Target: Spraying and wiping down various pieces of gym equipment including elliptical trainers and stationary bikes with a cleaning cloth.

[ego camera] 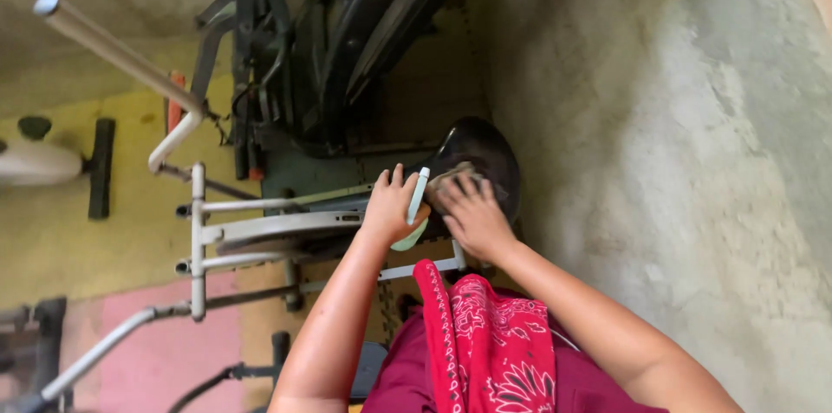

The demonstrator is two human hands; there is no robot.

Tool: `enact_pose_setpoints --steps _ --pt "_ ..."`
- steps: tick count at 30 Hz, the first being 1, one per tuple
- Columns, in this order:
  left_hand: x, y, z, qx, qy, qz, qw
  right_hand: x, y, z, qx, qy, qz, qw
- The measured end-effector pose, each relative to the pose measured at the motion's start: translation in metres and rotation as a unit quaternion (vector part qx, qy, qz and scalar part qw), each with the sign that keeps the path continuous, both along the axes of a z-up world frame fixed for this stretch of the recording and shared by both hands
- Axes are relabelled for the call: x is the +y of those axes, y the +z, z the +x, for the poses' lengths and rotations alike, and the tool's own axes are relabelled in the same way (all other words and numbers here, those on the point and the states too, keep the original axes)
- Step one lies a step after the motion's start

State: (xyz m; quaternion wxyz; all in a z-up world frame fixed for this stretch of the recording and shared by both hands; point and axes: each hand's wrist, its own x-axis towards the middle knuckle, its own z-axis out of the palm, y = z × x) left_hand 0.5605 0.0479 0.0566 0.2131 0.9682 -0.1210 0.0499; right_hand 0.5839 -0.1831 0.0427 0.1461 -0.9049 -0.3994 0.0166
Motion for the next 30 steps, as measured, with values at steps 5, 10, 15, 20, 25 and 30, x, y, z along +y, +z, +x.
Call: enact_pose_setpoints --steps 5,10,15,20,25,30 --pt "0.002 -0.007 0.0 -0.001 0.006 0.036 0.999 0.005 -0.007 -0.005 0.018 -0.079 0.052 0.995" --pt "0.006 0.003 -0.004 0.014 -0.005 0.041 0.999 -0.017 -0.013 -0.016 -0.013 -0.167 0.1 0.981" --pt "0.014 -0.017 0.003 -0.013 -0.048 0.059 0.997 0.018 -0.016 -0.023 0.039 -0.41 0.118 0.904" --pt "0.008 -0.008 0.005 0.003 -0.056 0.068 0.996 0.046 -0.006 -0.041 0.066 -0.294 0.079 0.95" --pt "0.005 0.001 0.004 0.049 -0.005 0.072 0.996 0.032 -0.023 -0.037 0.056 -0.228 0.141 0.962" --pt "0.003 0.004 -0.006 0.043 0.003 0.057 0.997 0.017 -0.017 -0.008 0.014 -0.343 0.095 0.934"
